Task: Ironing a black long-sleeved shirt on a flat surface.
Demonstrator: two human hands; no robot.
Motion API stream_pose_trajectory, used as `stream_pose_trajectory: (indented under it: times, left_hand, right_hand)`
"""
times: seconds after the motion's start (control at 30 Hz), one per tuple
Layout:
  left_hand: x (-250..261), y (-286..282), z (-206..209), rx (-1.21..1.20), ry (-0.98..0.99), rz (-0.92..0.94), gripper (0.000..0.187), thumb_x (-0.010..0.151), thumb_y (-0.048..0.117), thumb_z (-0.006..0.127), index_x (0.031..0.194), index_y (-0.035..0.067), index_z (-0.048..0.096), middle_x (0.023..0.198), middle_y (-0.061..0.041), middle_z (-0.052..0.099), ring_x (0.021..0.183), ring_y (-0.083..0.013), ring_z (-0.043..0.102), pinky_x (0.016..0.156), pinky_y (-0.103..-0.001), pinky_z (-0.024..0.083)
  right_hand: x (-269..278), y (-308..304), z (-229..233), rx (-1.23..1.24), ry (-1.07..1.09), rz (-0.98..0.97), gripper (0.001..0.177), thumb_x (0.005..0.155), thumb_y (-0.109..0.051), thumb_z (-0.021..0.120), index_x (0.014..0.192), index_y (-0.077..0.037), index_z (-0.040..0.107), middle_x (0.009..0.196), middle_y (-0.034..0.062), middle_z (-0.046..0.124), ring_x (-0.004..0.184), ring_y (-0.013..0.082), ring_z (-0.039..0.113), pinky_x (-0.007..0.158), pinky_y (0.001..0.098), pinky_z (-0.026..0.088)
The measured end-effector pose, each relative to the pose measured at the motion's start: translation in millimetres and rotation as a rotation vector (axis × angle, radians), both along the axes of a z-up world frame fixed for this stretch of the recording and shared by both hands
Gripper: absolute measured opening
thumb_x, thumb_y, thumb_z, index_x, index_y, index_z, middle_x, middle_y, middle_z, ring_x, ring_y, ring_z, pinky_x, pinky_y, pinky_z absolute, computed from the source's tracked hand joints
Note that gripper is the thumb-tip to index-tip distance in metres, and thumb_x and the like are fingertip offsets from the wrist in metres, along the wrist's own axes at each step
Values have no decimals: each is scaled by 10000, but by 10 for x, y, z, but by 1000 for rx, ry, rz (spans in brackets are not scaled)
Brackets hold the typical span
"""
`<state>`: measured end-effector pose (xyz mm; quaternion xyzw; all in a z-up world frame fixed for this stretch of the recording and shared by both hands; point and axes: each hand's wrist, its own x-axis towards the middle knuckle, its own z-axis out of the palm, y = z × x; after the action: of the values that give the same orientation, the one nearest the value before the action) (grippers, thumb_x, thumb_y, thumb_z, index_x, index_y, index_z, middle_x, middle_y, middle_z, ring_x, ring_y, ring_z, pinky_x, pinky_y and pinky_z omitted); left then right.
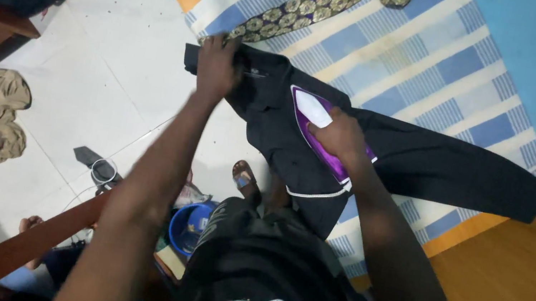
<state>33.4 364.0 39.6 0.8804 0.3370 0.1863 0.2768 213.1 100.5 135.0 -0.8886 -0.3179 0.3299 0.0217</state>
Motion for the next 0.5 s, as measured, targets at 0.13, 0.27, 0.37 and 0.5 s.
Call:
stream_pose_trajectory:
  times: [0.13,0.27,0.37,0.5]
  left_hand:
    - [165,480,-401,223,330,-213,310,877,162,639,1174,105,707,1245,-169,638,1282,-391,535,1032,-537,405]
    - [316,667,-472,223,538,-405,348,863,162,615,1192,103,712,1136,-179,693,1142,-381,631,1046,-542,452]
    - [317,745,-597,-38,613,-397,268,1030,243,550,1208,113,703,1103,-263,705,1031,-460,670,878,-578,518]
    - [517,953,-489,-97,628,-462,289,881,214,611,1122,97,720,1074,-242,723,1023,-444,689,862,-543,551]
  right_hand:
    - [8,83,103,-31,48,-63,831,783,-571,769,1380,-26,578,1283,296,639,1187,466,622,1020,512,500]
    - [104,79,-14,-60,50,-42,895,777,-583,777,1413,-1,535,1293,305,628,1182,475,621,1016,506,507]
    - [53,11,-12,-44,85,-59,884,778,-567,775,1418,-10,525,1302,288,627,1180,479,613,1013,524,491]
    - [61,84,79,-27,80,-69,861,792,-542,760,1421,-4,524,1284,291,645,1162,482,629,1015,516,502]
